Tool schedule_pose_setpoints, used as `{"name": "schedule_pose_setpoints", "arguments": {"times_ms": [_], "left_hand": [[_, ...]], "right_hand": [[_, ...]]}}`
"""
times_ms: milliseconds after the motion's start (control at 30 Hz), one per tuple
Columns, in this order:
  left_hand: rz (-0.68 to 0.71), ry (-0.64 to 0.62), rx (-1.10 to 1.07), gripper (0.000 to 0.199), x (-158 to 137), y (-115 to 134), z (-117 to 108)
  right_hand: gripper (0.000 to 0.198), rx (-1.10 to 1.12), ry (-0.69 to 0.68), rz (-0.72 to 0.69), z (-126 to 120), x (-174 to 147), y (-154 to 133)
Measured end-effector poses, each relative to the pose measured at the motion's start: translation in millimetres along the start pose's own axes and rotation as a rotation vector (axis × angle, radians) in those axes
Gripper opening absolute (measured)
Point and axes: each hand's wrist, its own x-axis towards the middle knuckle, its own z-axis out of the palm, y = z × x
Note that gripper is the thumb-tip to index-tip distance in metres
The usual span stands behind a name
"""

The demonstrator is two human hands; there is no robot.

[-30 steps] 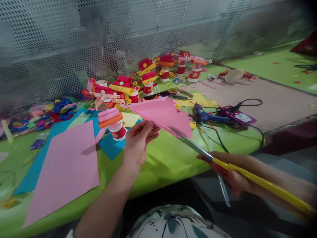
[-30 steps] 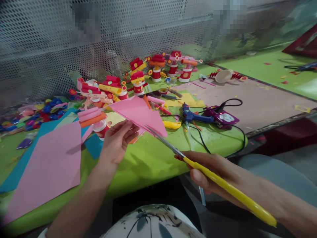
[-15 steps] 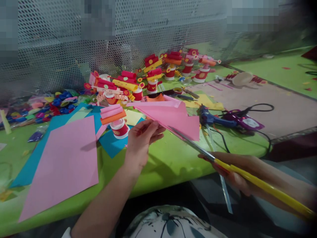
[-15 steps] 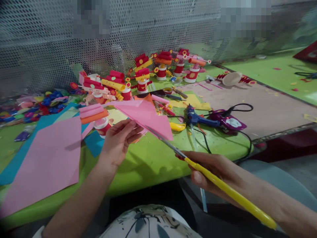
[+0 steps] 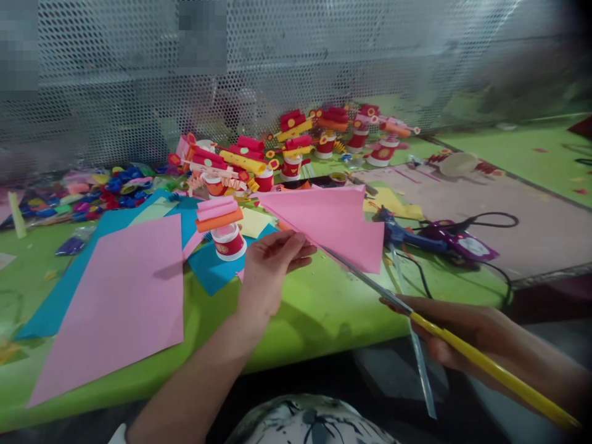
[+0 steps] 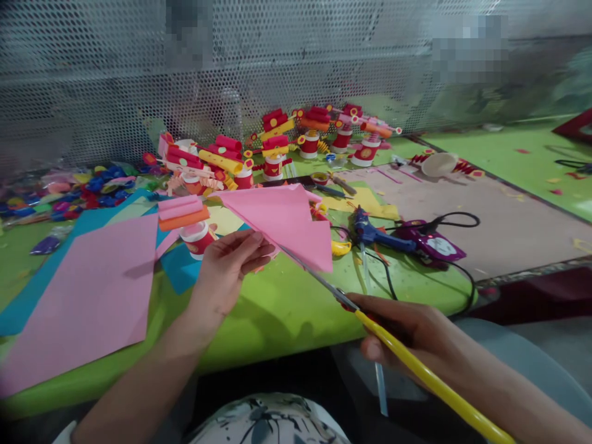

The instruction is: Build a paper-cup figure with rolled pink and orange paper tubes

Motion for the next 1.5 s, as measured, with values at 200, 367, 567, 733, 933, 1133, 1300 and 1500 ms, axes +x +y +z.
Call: {"name": "schedule_pose_setpoints", "arguments": {"times_ms": [200,367,567,733,933,1133,1300,1500], "left_hand": [[-0.027,0.001,-0.018,0.027,-1,1,0],[-0.071,-0.067,-0.01,0.027,-1,-1,-2],[-0.084,-0.088,-0.019,0.024,-2,-7,0],[-0.083,-0.069,-0.052,0.023,-3,-4,1],[-0.093,-0.084,-0.062,0.023,-3,-3,1],[-0.137,-0.112,-0.026,0.022,-7,-6,3],[-0.111,-0.088,0.017,0.023,-7,-4,3],[-0.095,-0.096,0.108,0.029,-8,-8,3]], "right_hand": [[0.065,-0.025,-0.058,-0.005,0,-6,29],[0.067,-0.043,-0.023,-0.027,1,-10,29],[0.061,-0.112,0.073,-0.081,9,-5,-1],[0.056,-0.208,0.11,-0.179,11,0,-12],[0.056,-0.257,0.141,-0.222,14,1,-21],[0.058,-0.263,0.131,-0.214,17,3,-23],[0.056,-0.265,0.146,-0.217,18,6,-16],[0.05,-0.193,0.159,-0.2,23,8,-26]]}}
